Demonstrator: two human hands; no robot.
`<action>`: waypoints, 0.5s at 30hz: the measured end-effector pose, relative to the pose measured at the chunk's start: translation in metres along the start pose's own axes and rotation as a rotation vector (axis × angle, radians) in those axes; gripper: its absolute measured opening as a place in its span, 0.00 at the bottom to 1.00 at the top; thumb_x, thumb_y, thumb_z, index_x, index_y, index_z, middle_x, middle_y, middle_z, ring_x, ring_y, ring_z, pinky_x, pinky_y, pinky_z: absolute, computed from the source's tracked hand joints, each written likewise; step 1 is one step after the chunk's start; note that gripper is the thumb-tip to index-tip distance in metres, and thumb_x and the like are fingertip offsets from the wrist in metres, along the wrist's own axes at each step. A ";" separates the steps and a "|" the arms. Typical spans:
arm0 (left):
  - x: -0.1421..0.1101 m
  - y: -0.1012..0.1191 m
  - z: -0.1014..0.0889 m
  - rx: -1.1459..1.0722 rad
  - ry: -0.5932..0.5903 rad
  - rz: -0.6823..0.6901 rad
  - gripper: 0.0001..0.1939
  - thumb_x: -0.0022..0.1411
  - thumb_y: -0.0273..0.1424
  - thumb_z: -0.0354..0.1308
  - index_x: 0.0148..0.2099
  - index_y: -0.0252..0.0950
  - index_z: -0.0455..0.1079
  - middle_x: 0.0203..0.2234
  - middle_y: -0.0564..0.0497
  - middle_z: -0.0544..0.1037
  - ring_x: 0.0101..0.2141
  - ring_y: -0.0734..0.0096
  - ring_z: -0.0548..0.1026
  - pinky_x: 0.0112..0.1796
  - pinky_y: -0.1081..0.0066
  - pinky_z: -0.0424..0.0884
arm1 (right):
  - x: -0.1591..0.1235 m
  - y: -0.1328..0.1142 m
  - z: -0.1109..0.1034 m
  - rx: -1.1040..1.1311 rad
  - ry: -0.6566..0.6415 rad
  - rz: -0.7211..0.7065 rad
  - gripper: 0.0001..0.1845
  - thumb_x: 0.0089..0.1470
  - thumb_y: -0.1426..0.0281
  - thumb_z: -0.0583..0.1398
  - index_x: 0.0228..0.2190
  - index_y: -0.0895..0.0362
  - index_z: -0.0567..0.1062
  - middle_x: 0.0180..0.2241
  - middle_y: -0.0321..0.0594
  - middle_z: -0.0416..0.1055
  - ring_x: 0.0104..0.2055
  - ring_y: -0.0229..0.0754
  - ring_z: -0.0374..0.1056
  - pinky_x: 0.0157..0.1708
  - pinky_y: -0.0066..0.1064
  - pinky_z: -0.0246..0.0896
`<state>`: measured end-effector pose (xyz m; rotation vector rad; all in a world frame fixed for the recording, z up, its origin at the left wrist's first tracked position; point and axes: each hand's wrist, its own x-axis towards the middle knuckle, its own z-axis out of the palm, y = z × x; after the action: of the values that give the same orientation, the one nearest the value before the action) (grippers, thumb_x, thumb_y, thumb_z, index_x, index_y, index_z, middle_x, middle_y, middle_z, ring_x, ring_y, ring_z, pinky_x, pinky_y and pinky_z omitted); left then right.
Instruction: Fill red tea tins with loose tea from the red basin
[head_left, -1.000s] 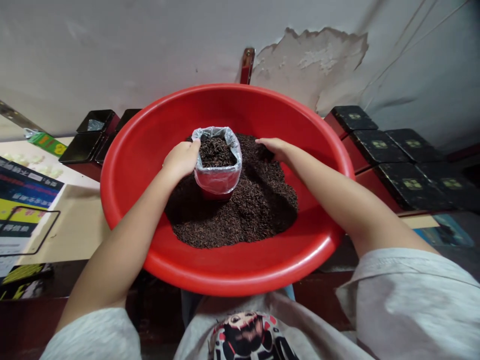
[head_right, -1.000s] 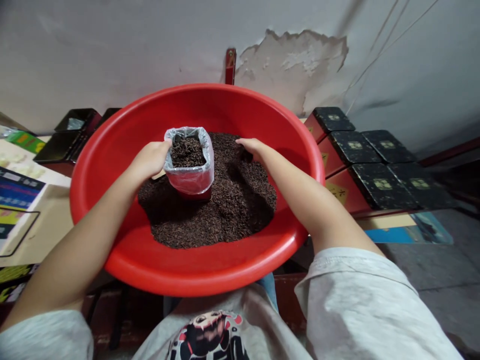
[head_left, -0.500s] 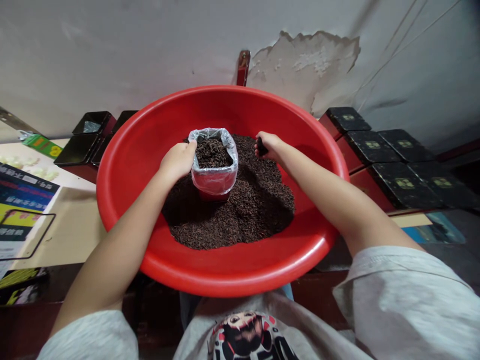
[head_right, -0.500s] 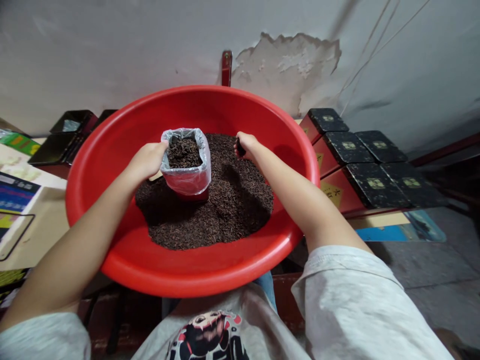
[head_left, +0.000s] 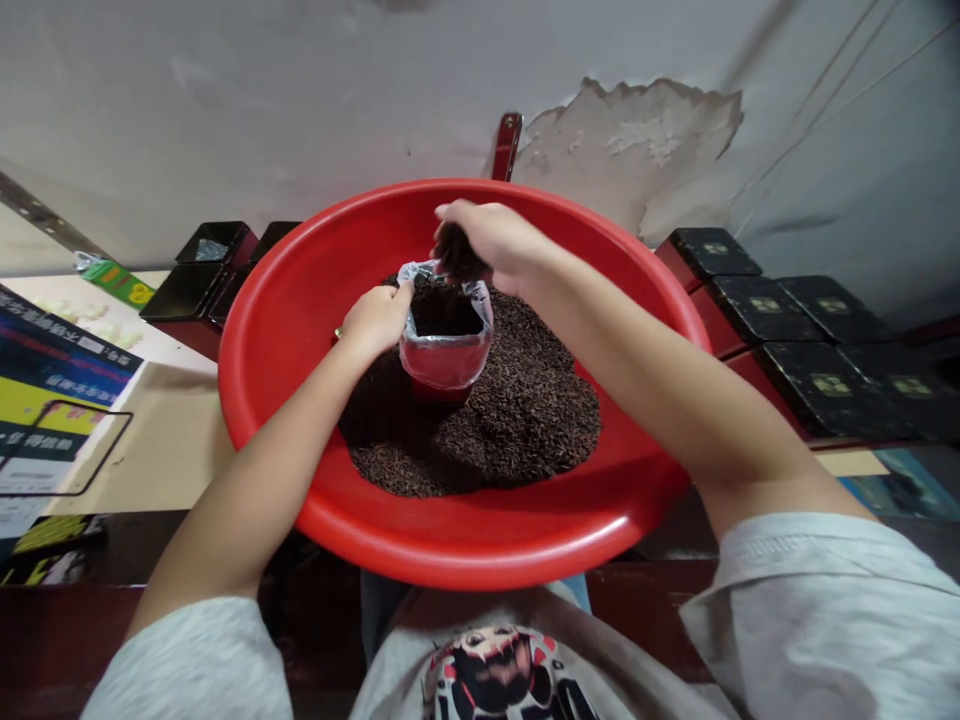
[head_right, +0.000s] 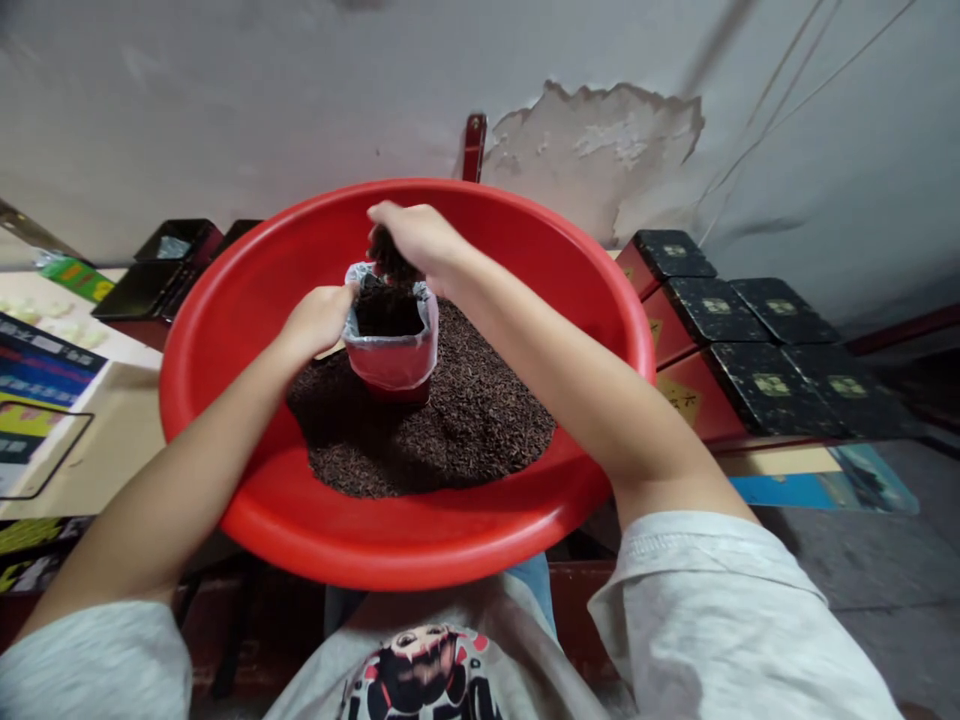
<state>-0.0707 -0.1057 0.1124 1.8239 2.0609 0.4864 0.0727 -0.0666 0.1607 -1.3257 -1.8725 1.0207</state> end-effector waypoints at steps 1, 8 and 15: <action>0.000 0.000 -0.001 0.003 -0.004 -0.004 0.26 0.60 0.45 0.33 0.28 0.36 0.68 0.32 0.42 0.77 0.36 0.58 0.74 0.34 0.68 0.66 | -0.004 -0.001 0.005 -0.086 -0.018 -0.045 0.16 0.57 0.64 0.49 0.24 0.59 0.66 0.25 0.37 0.66 0.32 0.34 0.65 0.34 0.27 0.60; 0.001 0.000 -0.001 0.001 -0.003 0.013 0.26 0.60 0.45 0.34 0.27 0.36 0.67 0.30 0.42 0.77 0.34 0.59 0.73 0.33 0.68 0.65 | -0.025 -0.004 -0.012 -0.309 -0.094 -0.204 0.12 0.55 0.69 0.53 0.30 0.61 0.75 0.29 0.38 0.71 0.34 0.36 0.66 0.39 0.29 0.59; 0.001 0.001 -0.002 0.007 -0.025 -0.005 0.26 0.59 0.46 0.34 0.30 0.34 0.68 0.31 0.42 0.77 0.33 0.61 0.72 0.32 0.69 0.65 | -0.031 -0.001 -0.003 -0.260 -0.294 -0.164 0.15 0.57 0.66 0.52 0.28 0.58 0.76 0.28 0.38 0.73 0.33 0.36 0.68 0.39 0.29 0.61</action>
<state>-0.0707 -0.1043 0.1143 1.8198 2.0525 0.4534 0.0844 -0.0956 0.1611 -1.1858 -2.3603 0.9509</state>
